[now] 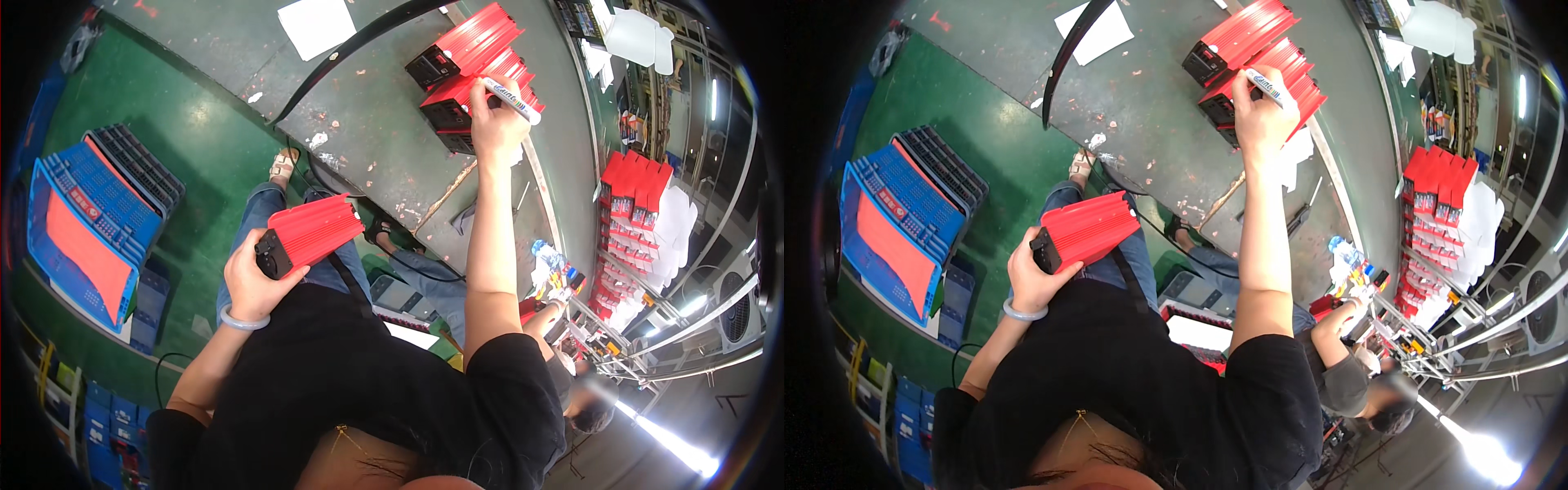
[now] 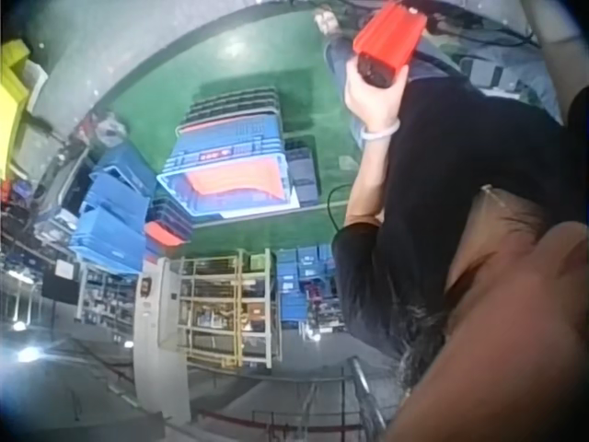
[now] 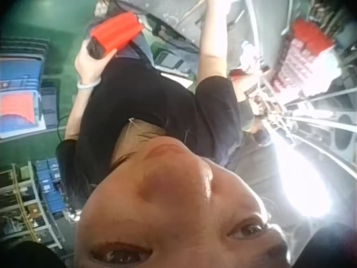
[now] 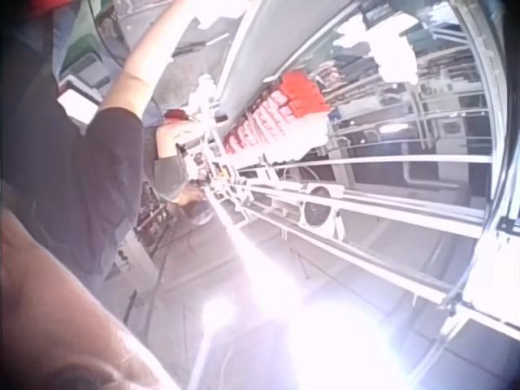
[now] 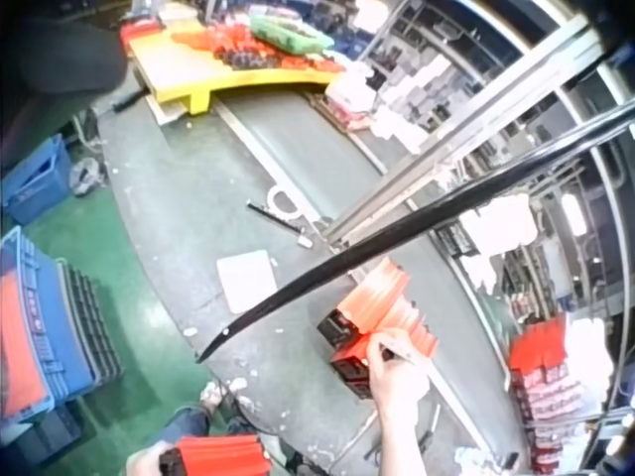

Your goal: Clean and mark red electronic power inverter cases at an assembly line station.

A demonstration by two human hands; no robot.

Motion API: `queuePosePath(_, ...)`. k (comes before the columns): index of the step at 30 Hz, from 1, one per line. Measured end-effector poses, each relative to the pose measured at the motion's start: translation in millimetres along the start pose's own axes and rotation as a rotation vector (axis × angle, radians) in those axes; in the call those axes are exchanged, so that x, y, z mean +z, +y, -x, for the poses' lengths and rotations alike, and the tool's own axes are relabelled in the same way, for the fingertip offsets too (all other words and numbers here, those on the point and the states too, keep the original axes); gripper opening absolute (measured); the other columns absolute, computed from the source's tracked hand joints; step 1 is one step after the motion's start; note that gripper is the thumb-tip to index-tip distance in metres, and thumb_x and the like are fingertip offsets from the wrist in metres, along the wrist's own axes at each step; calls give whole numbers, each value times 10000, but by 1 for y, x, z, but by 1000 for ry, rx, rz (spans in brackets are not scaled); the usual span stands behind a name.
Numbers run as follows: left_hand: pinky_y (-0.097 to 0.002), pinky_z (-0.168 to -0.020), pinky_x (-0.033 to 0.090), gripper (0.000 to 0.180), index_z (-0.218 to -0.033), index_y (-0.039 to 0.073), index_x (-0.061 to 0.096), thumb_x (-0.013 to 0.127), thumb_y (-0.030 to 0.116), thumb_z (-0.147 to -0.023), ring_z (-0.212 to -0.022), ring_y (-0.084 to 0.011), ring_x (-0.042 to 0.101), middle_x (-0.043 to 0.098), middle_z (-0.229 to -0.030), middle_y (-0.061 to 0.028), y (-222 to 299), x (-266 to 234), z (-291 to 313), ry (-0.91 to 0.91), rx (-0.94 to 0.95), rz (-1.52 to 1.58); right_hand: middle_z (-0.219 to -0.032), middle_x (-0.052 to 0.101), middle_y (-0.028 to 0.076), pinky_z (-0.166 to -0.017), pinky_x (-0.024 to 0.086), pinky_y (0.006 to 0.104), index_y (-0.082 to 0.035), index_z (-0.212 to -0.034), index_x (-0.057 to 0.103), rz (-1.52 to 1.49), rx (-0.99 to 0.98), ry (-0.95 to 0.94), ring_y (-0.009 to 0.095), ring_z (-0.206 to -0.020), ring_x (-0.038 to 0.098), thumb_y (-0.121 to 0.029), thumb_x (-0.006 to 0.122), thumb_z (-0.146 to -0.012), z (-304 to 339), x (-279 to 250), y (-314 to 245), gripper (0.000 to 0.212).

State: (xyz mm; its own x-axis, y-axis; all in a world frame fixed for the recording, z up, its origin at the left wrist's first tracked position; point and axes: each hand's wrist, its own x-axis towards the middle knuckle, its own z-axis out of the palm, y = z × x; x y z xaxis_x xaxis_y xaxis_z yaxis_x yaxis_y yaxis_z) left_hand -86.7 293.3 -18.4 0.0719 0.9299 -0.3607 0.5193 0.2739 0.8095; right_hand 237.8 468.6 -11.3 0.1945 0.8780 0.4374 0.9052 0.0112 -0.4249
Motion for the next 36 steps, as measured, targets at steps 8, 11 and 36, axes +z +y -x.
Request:
queuePosePath(8,-366,-678,502,559,-940,50,549,859,252,-520,-749,-313,636,632,-809,-124,0,1,-1,-9,2,-6,-570,583,63,-500,461,287,-74,-810,620,42,-61,-22,185,-503,591,-134,704,-762,-3,-1,-1,114)
queuePosePath(11,-367,-677,502,564,-943,50,548,859,254,-519,-749,-315,637,634,-810,-125,0,0,-1,-1,16,-9,-584,595,71,-504,468,305,-80,-789,619,36,-24,-49,215,-522,607,-158,701,-761,-4,-2,-2,116)
queuePosePath(36,-322,-788,503,509,-1012,4,559,842,142,-613,-879,-177,629,650,-984,-94,-19,-4,-1,52,-58,239,-827,659,190,-752,511,448,-22,-848,652,73,264,-718,352,-809,646,-392,571,-792,44,120,-31,383)
